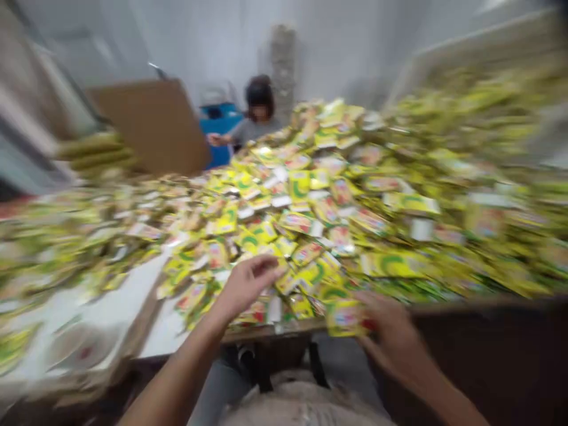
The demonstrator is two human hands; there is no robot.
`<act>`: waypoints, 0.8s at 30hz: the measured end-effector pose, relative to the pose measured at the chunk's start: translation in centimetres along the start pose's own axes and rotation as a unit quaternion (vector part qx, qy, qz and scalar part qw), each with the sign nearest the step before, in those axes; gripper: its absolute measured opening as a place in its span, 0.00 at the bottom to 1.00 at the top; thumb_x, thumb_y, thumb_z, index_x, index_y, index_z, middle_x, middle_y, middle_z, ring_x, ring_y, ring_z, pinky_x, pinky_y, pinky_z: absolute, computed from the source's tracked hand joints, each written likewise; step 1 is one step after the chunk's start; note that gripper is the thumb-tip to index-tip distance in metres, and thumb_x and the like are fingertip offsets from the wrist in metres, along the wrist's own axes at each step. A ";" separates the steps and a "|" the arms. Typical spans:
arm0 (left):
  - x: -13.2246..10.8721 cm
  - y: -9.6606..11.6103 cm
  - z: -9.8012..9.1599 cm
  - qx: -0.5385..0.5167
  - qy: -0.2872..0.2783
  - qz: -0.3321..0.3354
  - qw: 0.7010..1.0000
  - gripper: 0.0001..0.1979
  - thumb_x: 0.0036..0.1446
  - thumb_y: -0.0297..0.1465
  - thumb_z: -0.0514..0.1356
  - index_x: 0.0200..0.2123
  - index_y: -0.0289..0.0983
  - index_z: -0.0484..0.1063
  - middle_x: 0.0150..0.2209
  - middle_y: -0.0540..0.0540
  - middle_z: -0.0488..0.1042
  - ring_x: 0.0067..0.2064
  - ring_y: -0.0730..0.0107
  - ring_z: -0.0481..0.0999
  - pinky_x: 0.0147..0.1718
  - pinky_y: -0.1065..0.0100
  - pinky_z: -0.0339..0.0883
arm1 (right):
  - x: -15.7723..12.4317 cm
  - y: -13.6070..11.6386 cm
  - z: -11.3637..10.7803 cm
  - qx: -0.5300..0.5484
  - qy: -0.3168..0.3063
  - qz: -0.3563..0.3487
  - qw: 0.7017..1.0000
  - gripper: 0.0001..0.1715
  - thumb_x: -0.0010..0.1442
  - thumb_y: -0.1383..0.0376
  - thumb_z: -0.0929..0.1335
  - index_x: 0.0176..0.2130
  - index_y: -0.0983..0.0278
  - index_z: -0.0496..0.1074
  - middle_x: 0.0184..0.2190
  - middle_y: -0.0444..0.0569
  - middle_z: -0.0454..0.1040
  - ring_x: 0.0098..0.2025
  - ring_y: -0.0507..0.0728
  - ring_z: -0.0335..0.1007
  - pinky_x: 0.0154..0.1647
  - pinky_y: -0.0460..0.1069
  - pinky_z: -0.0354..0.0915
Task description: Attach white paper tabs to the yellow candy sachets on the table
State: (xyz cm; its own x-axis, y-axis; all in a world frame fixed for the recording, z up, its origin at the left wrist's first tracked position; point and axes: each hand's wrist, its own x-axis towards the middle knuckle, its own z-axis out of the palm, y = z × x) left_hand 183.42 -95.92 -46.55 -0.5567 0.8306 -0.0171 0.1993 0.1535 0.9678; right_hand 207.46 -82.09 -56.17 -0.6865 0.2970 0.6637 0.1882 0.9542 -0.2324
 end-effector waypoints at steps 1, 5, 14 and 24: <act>-0.7 -0.7 2.6 -0.001 -0.096 -0.020 0.995 0.21 0.40 0.37 0.69 0.40 0.35 0.77 0.36 0.43 0.78 0.38 0.59 0.75 0.37 0.67 0.66 | -0.9 -1.3 -1.0 0.017 -0.025 -0.017 0.999 0.28 0.57 0.65 0.65 0.57 0.64 0.60 0.49 0.55 0.71 0.53 0.61 0.64 0.53 0.56 0.60; -1.5 -3.2 8.5 -0.107 -0.339 -0.047 0.934 0.17 0.40 0.32 0.69 0.37 0.36 0.76 0.33 0.46 0.78 0.36 0.63 0.76 0.37 0.69 0.67 | -0.8 -4.5 -1.7 0.084 -0.123 -0.005 0.989 0.34 0.59 0.66 0.64 0.62 0.65 0.51 0.53 0.56 0.68 0.57 0.59 0.59 0.58 0.57 0.56; -1.2 -4.4 10.2 -0.311 -0.144 -0.213 0.915 0.24 0.35 0.34 0.73 0.36 0.35 0.70 0.30 0.48 0.78 0.27 0.72 0.76 0.27 0.75 0.68 | -3.6 7.7 -5.7 -0.108 0.044 0.339 0.934 0.12 0.57 0.69 0.62 0.41 0.65 0.70 0.39 0.55 0.75 0.42 0.61 0.70 0.44 0.55 0.65; -0.9 -5.1 11.2 -0.336 -0.115 -0.235 0.905 0.26 0.34 0.32 0.74 0.38 0.34 0.70 0.31 0.45 0.79 0.29 0.70 0.78 0.28 0.74 0.70 | -3.1 14.9 -5.2 -0.103 -0.005 0.296 0.950 0.10 0.50 0.70 0.65 0.35 0.63 0.72 0.38 0.54 0.74 0.43 0.62 0.65 0.47 0.55 0.60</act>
State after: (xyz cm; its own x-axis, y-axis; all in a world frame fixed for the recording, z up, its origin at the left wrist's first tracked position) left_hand 191.90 -91.46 -54.25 -0.2541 0.8595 -0.4434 -0.5939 0.2232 0.7730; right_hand 216.02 -68.61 -57.94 -0.4247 0.7842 0.4524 0.6756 0.6071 -0.4183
